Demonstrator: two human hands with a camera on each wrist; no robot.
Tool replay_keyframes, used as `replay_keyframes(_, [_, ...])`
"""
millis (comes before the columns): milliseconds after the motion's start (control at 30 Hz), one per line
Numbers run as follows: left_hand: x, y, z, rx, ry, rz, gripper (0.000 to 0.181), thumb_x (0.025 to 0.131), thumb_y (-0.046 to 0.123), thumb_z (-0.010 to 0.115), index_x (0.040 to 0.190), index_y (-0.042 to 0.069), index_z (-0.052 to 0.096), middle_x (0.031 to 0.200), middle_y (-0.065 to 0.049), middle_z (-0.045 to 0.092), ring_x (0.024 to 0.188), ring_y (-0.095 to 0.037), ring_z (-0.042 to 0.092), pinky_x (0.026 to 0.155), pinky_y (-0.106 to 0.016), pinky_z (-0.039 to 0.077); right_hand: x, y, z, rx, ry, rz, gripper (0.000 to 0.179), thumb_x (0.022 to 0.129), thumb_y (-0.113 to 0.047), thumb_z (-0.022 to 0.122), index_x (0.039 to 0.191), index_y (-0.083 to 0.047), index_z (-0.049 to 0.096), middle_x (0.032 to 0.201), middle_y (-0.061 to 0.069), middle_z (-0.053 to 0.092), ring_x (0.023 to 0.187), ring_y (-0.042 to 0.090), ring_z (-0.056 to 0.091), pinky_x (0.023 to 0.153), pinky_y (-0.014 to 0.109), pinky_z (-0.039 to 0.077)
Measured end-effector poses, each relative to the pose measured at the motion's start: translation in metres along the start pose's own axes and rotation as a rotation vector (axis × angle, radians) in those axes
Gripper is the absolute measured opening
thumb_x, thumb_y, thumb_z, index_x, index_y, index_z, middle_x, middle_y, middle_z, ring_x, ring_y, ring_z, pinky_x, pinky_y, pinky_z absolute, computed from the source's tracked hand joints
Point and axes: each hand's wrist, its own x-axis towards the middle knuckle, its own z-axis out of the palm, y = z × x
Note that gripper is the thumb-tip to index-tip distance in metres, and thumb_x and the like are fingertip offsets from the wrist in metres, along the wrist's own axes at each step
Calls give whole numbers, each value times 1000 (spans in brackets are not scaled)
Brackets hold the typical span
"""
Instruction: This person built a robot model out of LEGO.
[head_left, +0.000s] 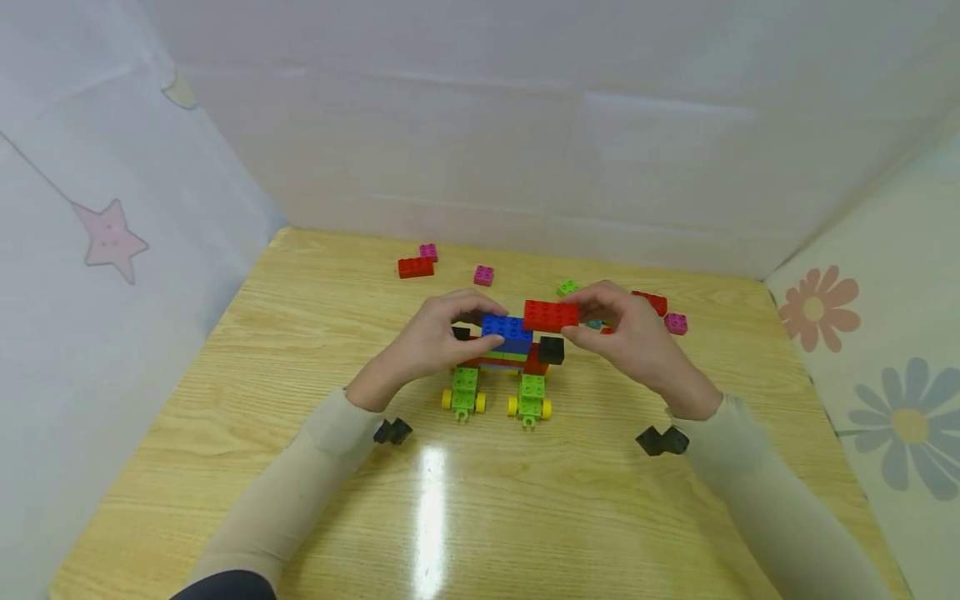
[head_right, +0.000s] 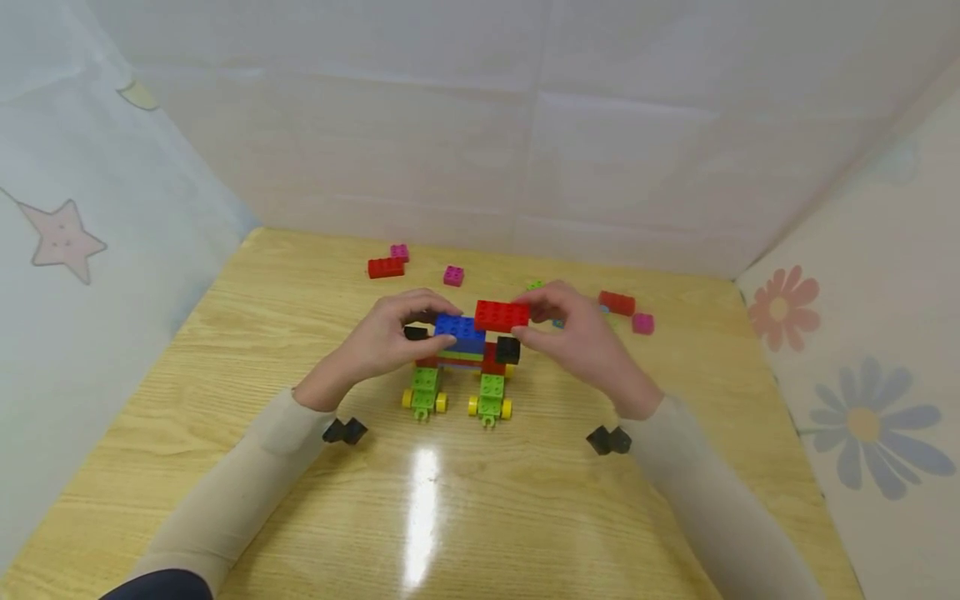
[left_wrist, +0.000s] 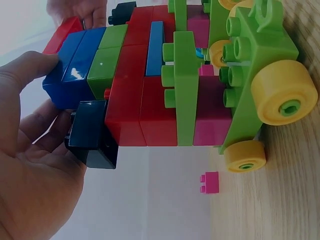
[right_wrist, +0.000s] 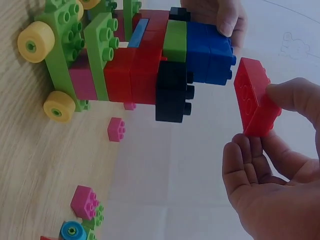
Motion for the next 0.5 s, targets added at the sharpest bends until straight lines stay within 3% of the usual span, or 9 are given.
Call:
replay_keyframes(300, [0,-1,1,1,7,-12,35,102,21,85,135,12,77,135,-7,76,116,-25,77,111,-55,63,5,-1,9,17,-28,-31,36,105,-19,81,140,-13,74,137,6,70,119,25,73,101,31,60])
replay_keyframes(500, [0,0,1,1,5,4,36,102,20,84,135,11,77,135,-7,76,117,-27,77,113,-56,62,6,-2,11,35,-33,-30,36,105,-17,81,140,-12,73,137,7,70,118,26,74,112,51,58])
